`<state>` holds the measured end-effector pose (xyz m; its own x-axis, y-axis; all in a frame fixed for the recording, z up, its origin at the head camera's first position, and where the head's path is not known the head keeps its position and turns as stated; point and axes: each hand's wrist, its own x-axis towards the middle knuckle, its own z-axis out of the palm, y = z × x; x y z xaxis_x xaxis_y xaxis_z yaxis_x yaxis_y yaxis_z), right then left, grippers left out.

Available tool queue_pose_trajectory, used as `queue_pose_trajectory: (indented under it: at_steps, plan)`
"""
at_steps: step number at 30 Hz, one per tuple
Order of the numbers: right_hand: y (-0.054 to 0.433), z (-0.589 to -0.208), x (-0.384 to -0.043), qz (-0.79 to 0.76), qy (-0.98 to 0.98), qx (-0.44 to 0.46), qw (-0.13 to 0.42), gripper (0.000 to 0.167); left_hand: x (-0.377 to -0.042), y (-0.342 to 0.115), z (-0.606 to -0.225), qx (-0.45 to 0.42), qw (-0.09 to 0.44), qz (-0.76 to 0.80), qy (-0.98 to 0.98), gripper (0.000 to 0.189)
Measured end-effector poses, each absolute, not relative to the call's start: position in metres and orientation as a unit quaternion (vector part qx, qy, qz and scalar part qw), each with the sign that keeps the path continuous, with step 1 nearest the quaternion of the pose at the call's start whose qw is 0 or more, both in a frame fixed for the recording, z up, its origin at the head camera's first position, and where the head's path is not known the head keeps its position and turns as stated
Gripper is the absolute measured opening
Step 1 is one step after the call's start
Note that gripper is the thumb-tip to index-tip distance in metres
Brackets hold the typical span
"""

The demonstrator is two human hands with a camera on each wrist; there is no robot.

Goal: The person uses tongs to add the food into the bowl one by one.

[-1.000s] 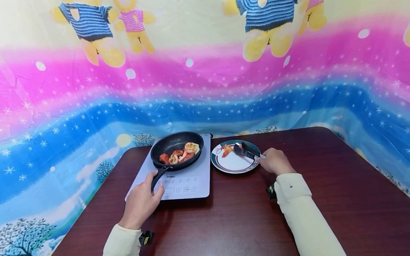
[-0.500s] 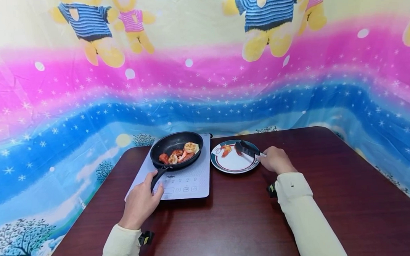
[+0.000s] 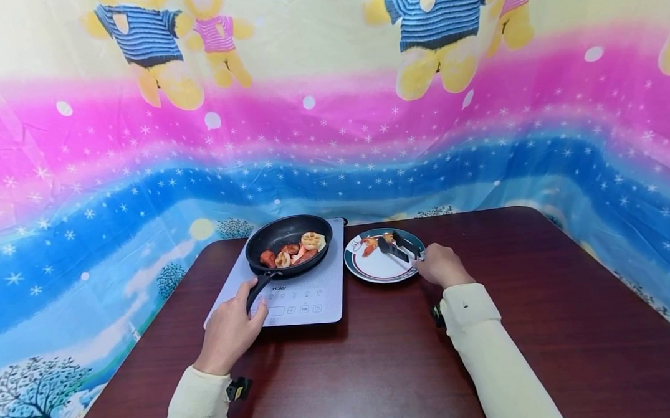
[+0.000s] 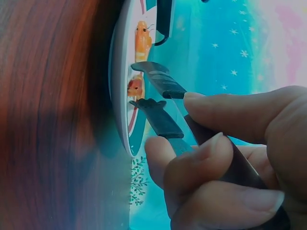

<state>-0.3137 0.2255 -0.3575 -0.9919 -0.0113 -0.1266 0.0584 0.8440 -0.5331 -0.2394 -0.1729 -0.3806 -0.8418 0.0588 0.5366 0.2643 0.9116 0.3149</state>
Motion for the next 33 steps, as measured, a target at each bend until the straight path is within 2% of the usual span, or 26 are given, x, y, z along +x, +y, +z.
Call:
queue_pose_trajectory:
  at_steps: [5,24,33]
  plan:
    - [0.222,-0.358,-0.313,-0.298,0.952,0.025,0.074,0.036,-0.239,-0.173,-0.380,-0.084,0.267,-0.190,-0.941,0.047]
    - [0.231,-0.357,-0.310,-0.286,0.957,0.005,0.043,0.037,-0.239,-0.173,-0.380,-0.087,0.268,-0.190,-0.941,0.046]
    - [0.232,-0.353,-0.308,-0.283,0.959,-0.001,0.034,0.030,-0.238,-0.173,-0.380,-0.086,0.263,-0.192,-0.942,0.046]
